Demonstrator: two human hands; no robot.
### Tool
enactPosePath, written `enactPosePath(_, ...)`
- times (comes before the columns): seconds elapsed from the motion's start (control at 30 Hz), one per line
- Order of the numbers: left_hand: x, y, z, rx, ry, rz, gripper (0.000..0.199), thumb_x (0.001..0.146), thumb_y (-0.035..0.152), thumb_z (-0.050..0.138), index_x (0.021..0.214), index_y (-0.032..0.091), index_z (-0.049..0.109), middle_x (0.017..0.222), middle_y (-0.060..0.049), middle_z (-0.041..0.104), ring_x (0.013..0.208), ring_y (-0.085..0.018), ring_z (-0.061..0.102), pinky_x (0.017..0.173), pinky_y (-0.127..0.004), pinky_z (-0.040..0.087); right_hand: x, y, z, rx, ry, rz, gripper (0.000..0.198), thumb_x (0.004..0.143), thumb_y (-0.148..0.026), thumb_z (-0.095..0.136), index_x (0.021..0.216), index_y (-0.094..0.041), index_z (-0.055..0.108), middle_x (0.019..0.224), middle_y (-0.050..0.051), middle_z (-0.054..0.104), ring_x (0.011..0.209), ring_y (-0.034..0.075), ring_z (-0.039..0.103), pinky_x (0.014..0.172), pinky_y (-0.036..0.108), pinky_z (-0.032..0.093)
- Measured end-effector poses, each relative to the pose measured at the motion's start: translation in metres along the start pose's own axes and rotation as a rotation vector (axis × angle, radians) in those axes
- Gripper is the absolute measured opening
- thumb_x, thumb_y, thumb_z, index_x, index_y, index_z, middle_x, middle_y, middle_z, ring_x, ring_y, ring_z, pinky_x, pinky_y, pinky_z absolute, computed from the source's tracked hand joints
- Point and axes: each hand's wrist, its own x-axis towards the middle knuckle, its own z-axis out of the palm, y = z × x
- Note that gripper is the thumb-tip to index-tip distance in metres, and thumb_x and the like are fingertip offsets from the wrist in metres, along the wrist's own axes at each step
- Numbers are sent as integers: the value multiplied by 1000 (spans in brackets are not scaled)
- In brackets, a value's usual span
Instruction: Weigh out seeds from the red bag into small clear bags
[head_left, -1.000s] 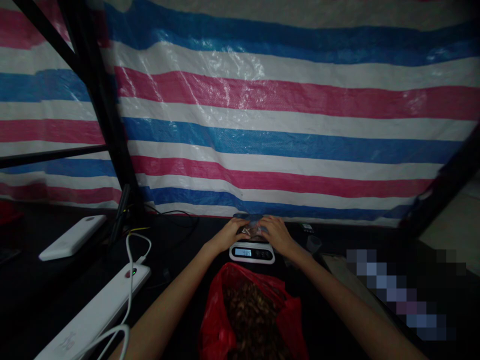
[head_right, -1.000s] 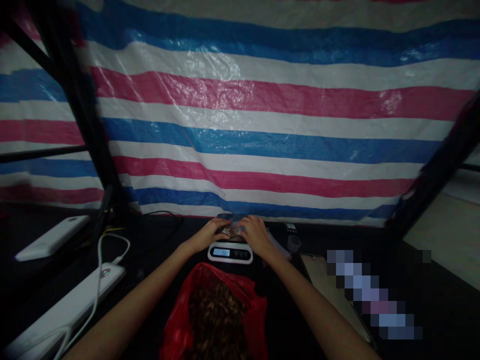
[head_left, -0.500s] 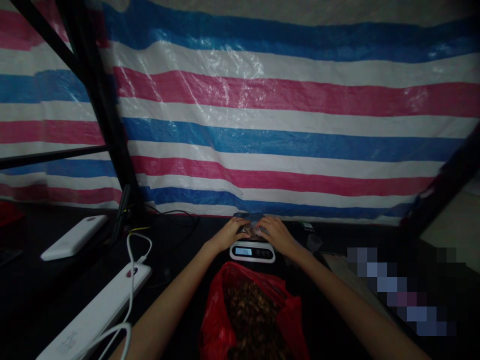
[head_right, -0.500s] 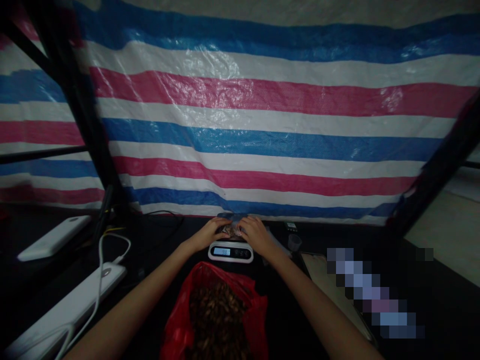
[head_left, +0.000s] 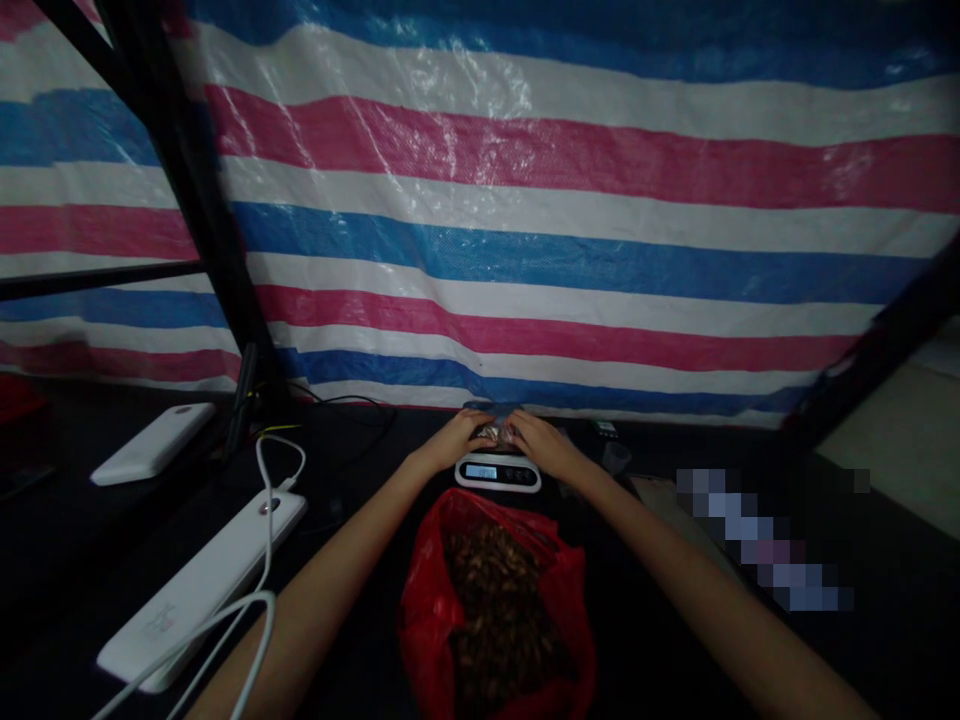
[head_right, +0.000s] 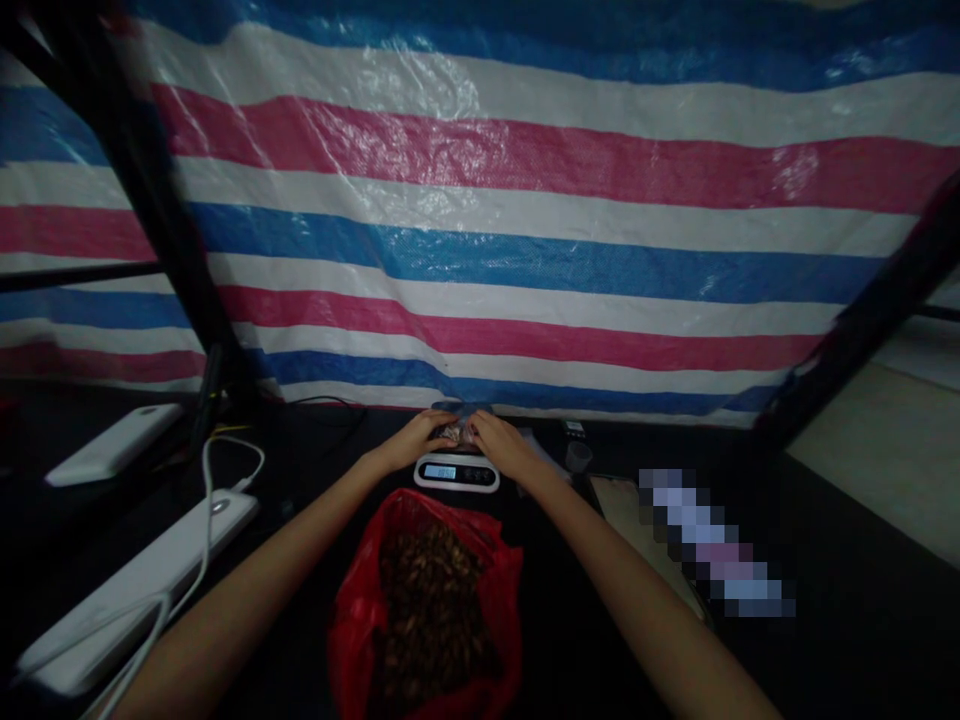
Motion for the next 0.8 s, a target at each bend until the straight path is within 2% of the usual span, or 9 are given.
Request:
enactPosePath(0.3, -2, 5, -2, 19, -19, -19, 43, 79, 28, 63, 118, 11, 56, 119, -16, 59, 113, -25, 52, 98, -39, 39, -2, 14, -2, -14, -3, -22, 16, 85, -11, 44, 90, -15, 58, 88, 6, 60, 87, 16, 56, 79, 30, 42)
enactPosePath(0.53, -1, 2, 0, 45, -4, 7, 42, 79, 29, 62, 117, 13, 56, 116, -15, 60, 111, -25, 53, 96, -40, 40, 1, 3, -6, -218, -94, -68, 16, 87, -14, 45, 97, -14, 57, 97, 9, 59, 89, 18, 57, 79, 30, 43)
enactPosePath(0.8, 0, 7, -2, 62, -26, 16, 43, 79, 30, 62, 117, 11, 56, 117, -15, 60, 111, -25, 53, 97, -38, 40, 5, -5, -8, -431, -204, -125, 23, 85, -3, 38, 98, -11, 55, 96, 11, 61, 88, 20, 61, 76, 31, 46)
